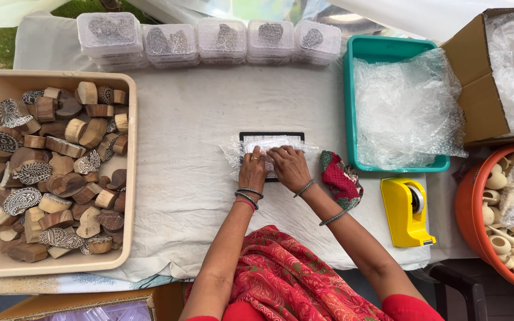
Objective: The person wipes a wooden stamp with a cloth, places it into a small plastic container, and then wraps the container in bubble wrap. They secure the bubble wrap with tape from a dispenser and place the wrapped package on a black tray.
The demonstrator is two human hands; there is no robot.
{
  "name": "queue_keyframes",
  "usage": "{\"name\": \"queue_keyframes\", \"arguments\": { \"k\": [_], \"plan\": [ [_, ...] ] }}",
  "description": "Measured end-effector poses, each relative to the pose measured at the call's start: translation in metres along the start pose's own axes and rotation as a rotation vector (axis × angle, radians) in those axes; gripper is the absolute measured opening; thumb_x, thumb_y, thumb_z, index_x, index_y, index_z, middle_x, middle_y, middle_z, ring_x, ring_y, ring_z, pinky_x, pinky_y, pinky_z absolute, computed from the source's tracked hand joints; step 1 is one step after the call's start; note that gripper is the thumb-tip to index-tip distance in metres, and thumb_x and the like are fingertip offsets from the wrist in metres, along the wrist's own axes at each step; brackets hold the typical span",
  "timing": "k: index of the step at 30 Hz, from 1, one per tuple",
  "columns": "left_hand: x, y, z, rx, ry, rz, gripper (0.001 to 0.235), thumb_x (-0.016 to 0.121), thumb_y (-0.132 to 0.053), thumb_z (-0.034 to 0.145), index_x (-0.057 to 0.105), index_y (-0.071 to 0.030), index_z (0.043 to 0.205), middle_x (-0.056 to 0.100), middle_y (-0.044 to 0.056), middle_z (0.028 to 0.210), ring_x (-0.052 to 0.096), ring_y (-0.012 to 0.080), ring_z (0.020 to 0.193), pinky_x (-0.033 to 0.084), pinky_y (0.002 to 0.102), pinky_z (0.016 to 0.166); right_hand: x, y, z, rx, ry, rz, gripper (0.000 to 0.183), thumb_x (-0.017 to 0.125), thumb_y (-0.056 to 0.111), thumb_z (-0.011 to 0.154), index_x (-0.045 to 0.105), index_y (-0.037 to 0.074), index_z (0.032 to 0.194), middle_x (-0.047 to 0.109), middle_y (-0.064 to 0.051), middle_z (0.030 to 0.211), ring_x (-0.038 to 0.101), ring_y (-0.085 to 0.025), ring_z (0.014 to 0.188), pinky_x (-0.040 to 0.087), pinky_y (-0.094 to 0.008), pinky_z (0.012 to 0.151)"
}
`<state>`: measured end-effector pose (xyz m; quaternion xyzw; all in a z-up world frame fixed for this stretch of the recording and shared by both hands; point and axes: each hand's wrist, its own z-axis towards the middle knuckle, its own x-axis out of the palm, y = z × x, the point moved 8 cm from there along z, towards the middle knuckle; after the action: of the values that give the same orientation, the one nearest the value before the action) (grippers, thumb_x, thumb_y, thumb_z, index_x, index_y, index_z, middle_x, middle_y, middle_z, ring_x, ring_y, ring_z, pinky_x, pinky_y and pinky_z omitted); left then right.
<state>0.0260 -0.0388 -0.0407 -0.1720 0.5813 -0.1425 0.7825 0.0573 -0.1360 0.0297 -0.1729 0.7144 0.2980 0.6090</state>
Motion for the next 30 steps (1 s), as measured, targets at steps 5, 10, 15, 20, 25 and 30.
{"name": "queue_keyframes", "arguments": {
  "k": [5, 10, 15, 20, 25, 30],
  "plan": [
    [-0.007, 0.006, 0.011, -0.015, 0.171, -0.083, 0.051, 0.082, -0.015, 0.075, 0.068, -0.005, 0.123, 0.060, 0.001, 0.141, 0.058, 0.0229, 0.113, 0.057, 0.033, 0.089, 0.010, 0.000, 0.021, -0.095, -0.216, -0.024, 0.057, 0.061, 0.009, 0.086, 0.058, 0.009, 0.143, 0.054, -0.004, 0.150, 0.050, -0.024, 0.135, 0.042, -0.042, 0.100],
    [-0.005, 0.012, 0.013, 0.054, 0.263, -0.066, 0.058, 0.085, -0.022, 0.075, 0.068, -0.006, 0.128, 0.059, -0.001, 0.142, 0.058, 0.0216, 0.112, 0.058, 0.033, 0.086, 0.015, 0.002, 0.013, -0.079, -0.078, -0.068, 0.054, 0.061, 0.010, 0.087, 0.059, 0.011, 0.141, 0.054, -0.001, 0.151, 0.049, -0.022, 0.136, 0.042, -0.044, 0.097],
    [-0.005, 0.012, 0.017, 0.100, 0.318, -0.037, 0.050, 0.083, -0.023, 0.079, 0.069, -0.008, 0.125, 0.059, -0.002, 0.144, 0.058, 0.0208, 0.113, 0.058, 0.032, 0.087, 0.023, -0.030, 0.011, -0.070, 0.068, 0.048, 0.047, 0.067, 0.025, 0.092, 0.062, 0.020, 0.138, 0.055, 0.003, 0.151, 0.050, -0.020, 0.139, 0.043, -0.044, 0.103],
    [0.002, 0.022, 0.017, 0.119, 0.294, -0.094, 0.041, 0.083, -0.027, 0.080, 0.075, -0.013, 0.117, 0.062, -0.002, 0.142, 0.058, 0.0195, 0.116, 0.057, 0.033, 0.091, 0.026, -0.062, 0.018, -0.005, -0.082, 0.108, 0.098, 0.084, 0.060, 0.069, 0.048, 0.019, 0.151, 0.042, -0.008, 0.159, 0.038, -0.029, 0.145, 0.034, -0.051, 0.109],
    [-0.025, 0.012, 0.027, 0.053, 0.323, -0.159, 0.045, 0.086, -0.031, 0.074, 0.077, -0.015, 0.114, 0.063, -0.002, 0.139, 0.058, 0.0188, 0.117, 0.056, 0.033, 0.092, 0.041, -0.078, 0.024, 0.163, -0.033, 0.273, 0.098, 0.084, 0.064, 0.065, 0.051, 0.026, 0.149, 0.046, -0.002, 0.156, 0.045, -0.027, 0.141, 0.037, -0.049, 0.111],
    [-0.024, 0.010, 0.028, 0.001, 0.342, -0.134, 0.044, 0.087, -0.032, 0.074, 0.078, -0.015, 0.114, 0.065, -0.003, 0.136, 0.059, 0.0187, 0.117, 0.056, 0.034, 0.092, 0.034, -0.078, 0.025, 0.222, -0.115, 0.353, 0.082, 0.082, 0.061, 0.068, 0.061, 0.024, 0.138, 0.056, -0.001, 0.146, 0.054, -0.027, 0.132, 0.043, -0.047, 0.107]
  ]
}}
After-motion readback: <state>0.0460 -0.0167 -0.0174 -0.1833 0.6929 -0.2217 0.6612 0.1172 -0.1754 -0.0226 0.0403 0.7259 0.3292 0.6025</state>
